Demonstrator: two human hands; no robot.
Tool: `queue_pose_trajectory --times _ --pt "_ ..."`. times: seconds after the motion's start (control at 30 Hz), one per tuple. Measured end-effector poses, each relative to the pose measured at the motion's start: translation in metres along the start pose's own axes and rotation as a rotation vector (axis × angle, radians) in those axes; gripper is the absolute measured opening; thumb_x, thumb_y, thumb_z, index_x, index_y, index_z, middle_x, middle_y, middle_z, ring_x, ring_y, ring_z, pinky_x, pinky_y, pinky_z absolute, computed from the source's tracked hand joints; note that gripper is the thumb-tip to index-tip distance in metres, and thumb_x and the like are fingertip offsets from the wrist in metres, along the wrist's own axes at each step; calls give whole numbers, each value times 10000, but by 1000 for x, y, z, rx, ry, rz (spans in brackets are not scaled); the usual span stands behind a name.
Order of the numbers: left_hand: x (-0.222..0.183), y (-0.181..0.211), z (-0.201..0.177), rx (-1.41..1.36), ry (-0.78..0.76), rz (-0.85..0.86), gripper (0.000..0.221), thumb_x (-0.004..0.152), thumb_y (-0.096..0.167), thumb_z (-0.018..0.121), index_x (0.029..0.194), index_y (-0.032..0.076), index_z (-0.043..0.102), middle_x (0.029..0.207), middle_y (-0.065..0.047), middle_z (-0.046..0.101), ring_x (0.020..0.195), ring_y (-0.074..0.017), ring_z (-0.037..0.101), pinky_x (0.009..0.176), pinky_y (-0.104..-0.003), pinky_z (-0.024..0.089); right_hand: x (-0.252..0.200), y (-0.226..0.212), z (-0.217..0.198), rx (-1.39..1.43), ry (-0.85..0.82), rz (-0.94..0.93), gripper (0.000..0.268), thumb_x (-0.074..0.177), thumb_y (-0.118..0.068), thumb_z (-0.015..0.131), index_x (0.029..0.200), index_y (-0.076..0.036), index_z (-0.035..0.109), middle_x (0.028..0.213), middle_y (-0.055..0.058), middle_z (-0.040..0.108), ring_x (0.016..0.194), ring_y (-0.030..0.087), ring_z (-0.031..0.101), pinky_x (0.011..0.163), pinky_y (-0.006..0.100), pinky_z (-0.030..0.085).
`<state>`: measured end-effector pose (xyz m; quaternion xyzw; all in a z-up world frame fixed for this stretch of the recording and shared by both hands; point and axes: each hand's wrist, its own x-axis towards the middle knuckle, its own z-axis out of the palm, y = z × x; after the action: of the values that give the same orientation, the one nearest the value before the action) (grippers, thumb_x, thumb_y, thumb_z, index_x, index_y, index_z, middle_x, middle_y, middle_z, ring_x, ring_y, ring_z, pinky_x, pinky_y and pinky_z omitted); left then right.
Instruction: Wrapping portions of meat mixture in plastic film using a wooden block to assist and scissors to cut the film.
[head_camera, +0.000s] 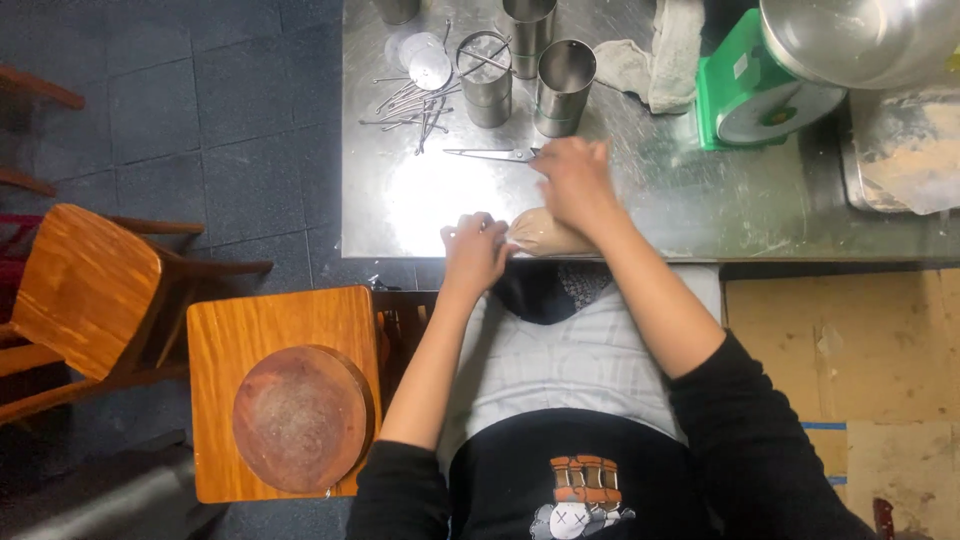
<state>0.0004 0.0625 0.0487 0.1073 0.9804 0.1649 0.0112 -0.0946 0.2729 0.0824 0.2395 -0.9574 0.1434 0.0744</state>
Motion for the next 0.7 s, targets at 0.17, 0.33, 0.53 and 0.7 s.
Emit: queue_pose_trajectory --times 0.17,0.33,0.53,0.7 --pt "16 -28 52 131 22 150 118 749 276 809 784 246 700 851 61 603 930 -204 563 831 -408 422 -28 -47 11 46 -122 -86 214 807 -262 777 1010 -202 799 1312 10 619 1315 288 444 1006 543 319" --pt "12 -42 67 222 522 655 151 900 85 598 970 66 730 843 -82 565 758 -264 528 703 -417 445 -30 -66 16 -43 -241 -50 113 811 -236 753 908 -223 808 1307 -9 628 1343 282 424 1037 568 284" --pt "25 -39 53 368 737 1005 193 890 -23 497 820 -10 676 867 -199 579 695 -338 517 656 -434 470 -25 -68 -3 -70 -222 -70 122 832 -205 750 924 -168 820 1380 43 626 1406 341 374 1050 606 239" --pt "22 -40 35 435 733 1072 191 923 -31 523 874 -37 708 838 -183 597 696 -311 558 678 -390 487 2 -52 0 82 -598 48 190 910 -346 685 954 -233 831 1530 39 531 1494 372 283 1117 684 154"
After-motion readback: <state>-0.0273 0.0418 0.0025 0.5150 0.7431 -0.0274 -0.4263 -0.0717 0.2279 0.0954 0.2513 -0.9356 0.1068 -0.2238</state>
